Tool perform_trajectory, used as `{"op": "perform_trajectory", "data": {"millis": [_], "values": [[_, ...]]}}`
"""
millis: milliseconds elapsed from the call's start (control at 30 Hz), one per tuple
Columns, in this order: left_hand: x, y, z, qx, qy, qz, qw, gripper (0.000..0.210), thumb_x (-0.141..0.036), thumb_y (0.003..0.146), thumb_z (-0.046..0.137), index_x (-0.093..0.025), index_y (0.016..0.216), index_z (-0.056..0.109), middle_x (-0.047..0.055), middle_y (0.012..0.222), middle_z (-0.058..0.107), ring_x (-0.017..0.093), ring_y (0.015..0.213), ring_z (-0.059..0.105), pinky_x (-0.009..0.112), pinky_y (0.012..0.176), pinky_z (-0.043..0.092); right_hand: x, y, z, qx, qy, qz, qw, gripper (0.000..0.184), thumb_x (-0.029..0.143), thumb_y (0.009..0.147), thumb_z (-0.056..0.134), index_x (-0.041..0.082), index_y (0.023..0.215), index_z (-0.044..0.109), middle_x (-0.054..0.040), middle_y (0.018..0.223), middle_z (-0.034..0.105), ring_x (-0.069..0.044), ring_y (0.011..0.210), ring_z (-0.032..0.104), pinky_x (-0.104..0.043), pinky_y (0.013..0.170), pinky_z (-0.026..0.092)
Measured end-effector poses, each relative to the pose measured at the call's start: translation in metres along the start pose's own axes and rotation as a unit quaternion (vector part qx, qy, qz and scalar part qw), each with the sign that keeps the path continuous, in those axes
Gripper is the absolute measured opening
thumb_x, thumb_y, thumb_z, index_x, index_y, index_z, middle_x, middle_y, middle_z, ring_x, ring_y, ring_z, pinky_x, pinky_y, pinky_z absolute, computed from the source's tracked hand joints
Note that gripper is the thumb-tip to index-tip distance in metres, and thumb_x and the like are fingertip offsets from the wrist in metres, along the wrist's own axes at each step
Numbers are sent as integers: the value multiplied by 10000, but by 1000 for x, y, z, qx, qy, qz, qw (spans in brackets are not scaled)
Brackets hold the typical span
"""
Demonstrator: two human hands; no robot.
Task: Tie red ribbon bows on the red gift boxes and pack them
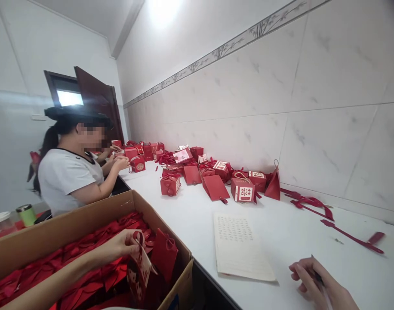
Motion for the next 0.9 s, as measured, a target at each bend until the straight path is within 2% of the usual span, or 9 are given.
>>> {"op": "perform_trajectory", "data": {"millis": [233, 367, 467, 567, 633, 733, 800, 833, 900], "values": [[16, -5, 2, 21, -13, -21, 999, 445, -519, 630, 691, -144, 826, 554, 46, 698, 665, 198, 666, 624, 282, 631, 457, 20, -7, 3, 27, -33, -22, 999, 359, 574, 798, 432, 225, 732, 487, -22, 695, 591, -147, 579, 582, -216, 559, 515], [33, -7, 5, 33, 25, -62, 997, 444, -480, 620, 708, -150, 885, 573, 41, 746, 671, 207, 732, 628, 306, 703, 463, 29, -11, 3, 43, -37, -27, 998, 363, 573, 795, 430, 220, 724, 477, -33, 705, 589, -164, 595, 587, -242, 563, 516], [29, -9, 12, 61, 75, -81, 992, 358, -406, 643, 684, -167, 892, 592, 38, 816, 674, 225, 813, 624, 334, 772, 466, 31, -13, 5, 66, -41, -23, 997, 358, 566, 813, 411, 222, 742, 477, -34, 728, 592, -178, 657, 599, -258, 596, 520], [7, -9, 12, 101, 134, -99, 981, 286, -271, 630, 629, -199, 905, 607, 14, 895, 674, 244, 898, 612, 344, 826, 462, 30, -14, 8, 81, -43, -17, 996, 347, 553, 831, 398, 223, 758, 474, -26, 721, 590, -180, 692, 602, -264, 624, 516], [-13, -4, 3, 92, 159, -102, 978, 361, -212, 585, 565, -226, 943, 607, 5, 1005, 661, 264, 1004, 581, 343, 855, 459, 29, -14, 9, 83, -43, -17, 995, 335, 540, 840, 398, 223, 761, 471, -20, 712, 588, -180, 692, 603, -263, 615, 508], [-50, 18, -24, -43, 215, -75, 973, 412, -256, 543, 498, -218, 941, 597, 42, 1054, 651, 290, 1086, 543, 363, 876, 461, 33, -14, 8, 78, -64, -28, 994, 315, 517, 854, 394, 225, 760, 464, -15, 704, 589, -177, 661, 591, -262, 569, 481], [-77, 40, -31, -150, 292, -19, 944, 386, -300, 559, 480, -194, 914, 590, 62, 1006, 656, 288, 1039, 567, 380, 885, 458, 37, -14, 8, 85, -81, -36, 992, 310, 514, 858, 392, 226, 773, 472, -16, 719, 598, -171, 624, 578, -270, 552, 467], [-90, 52, -24, -169, 329, 18, 929, 374, -312, 594, 463, -186, 924, 586, 62, 1010, 648, 275, 1019, 572, 383, 892, 453, 39, -14, 9, 94, -84, -41, 991, 309, 516, 859, 391, 227, 796, 483, -23, 753, 610, -171, 624, 579, -277, 561, 470], [-110, 80, 11, -133, 380, 97, 910, 347, -296, 670, 414, -174, 949, 580, 58, 1060, 619, 243, 1035, 552, 363, 910, 442, 43, -15, 13, 124, -83, -56, 987, 305, 516, 858, 402, 229, 883, 502, -55, 920, 633, -187, 696, 605, -305, 627, 493]]}}
Point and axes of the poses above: each hand's wrist, its own y-axis towards the middle knuckle, its own z-axis out of the palm, x = y × z, the point moved 5 cm from there along y, towards the middle knuckle
